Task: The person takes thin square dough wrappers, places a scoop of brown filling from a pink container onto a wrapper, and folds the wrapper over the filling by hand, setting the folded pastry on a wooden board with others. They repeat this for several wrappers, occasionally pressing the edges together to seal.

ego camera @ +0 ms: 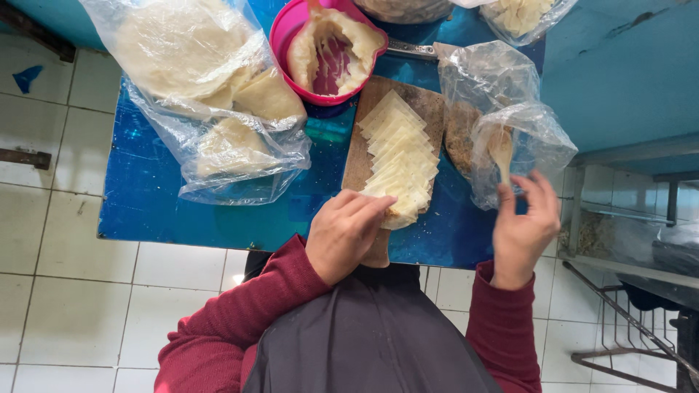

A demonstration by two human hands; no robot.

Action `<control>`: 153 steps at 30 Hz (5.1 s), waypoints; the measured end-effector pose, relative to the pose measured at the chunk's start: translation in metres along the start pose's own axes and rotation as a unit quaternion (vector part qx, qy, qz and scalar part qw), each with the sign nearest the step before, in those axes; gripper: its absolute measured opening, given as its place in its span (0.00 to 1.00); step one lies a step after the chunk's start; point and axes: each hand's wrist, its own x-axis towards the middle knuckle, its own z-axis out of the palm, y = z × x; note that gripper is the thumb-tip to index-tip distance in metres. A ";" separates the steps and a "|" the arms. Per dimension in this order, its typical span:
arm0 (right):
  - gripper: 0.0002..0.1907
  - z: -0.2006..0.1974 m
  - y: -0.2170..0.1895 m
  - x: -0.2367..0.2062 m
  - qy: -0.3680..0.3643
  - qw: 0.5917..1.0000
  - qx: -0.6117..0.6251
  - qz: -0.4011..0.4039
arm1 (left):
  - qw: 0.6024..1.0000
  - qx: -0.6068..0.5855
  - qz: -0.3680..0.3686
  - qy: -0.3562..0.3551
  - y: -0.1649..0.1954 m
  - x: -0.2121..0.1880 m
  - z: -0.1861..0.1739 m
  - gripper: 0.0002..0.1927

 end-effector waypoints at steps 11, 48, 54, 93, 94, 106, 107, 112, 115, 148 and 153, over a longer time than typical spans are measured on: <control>0.09 0.012 -0.068 -0.048 -0.171 0.980 0.098 0.028 | 0.999 -0.028 0.017 -0.027 -0.005 0.000 -0.003 0.26; 0.15 0.019 -0.091 -0.041 -0.170 0.973 0.134 -0.077 | 0.993 0.057 0.038 -0.096 -0.018 0.002 -0.005 0.15; 0.17 0.009 -0.088 -0.036 -0.205 0.965 0.085 -0.142 | 0.990 0.039 0.035 -0.129 -0.018 0.007 -0.011 0.16; 0.11 0.040 -0.090 -0.030 -0.190 0.968 0.160 0.040 | 0.994 0.013 -0.037 -0.104 -0.008 0.032 -0.008 0.09; 0.12 0.040 -0.089 -0.029 -0.191 0.965 0.171 0.054 | 0.995 0.010 -0.034 -0.098 -0.008 0.032 -0.008 0.09; 0.09 0.025 -0.093 -0.028 -0.213 0.970 0.112 -0.045 | 0.980 0.064 0.022 -0.190 -0.020 0.027 0.001 0.09; 0.09 0.024 -0.094 -0.027 -0.216 0.970 0.103 -0.053 | 0.977 0.072 0.030 -0.199 -0.020 0.027 0.001 0.10; 0.12 0.020 -0.097 -0.024 -0.215 0.970 0.088 -0.071 | 0.971 0.090 0.053 -0.215 -0.022 0.032 0.000 0.08; 0.10 0.024 -0.096 -0.024 -0.204 0.973 0.077 -0.076 | 0.966 0.108 0.075 -0.222 -0.023 0.033 0.000 0.08; 0.09 0.027 -0.096 -0.010 -0.197 0.974 0.085 -0.065 | 0.958 0.149 0.082 -0.230 -0.032 0.043 0.010 0.05; 0.10 0.025 -0.097 -0.011 -0.208 0.972 0.080 -0.077 | 0.968 0.116 0.060 -0.212 -0.029 0.046 0.009 0.06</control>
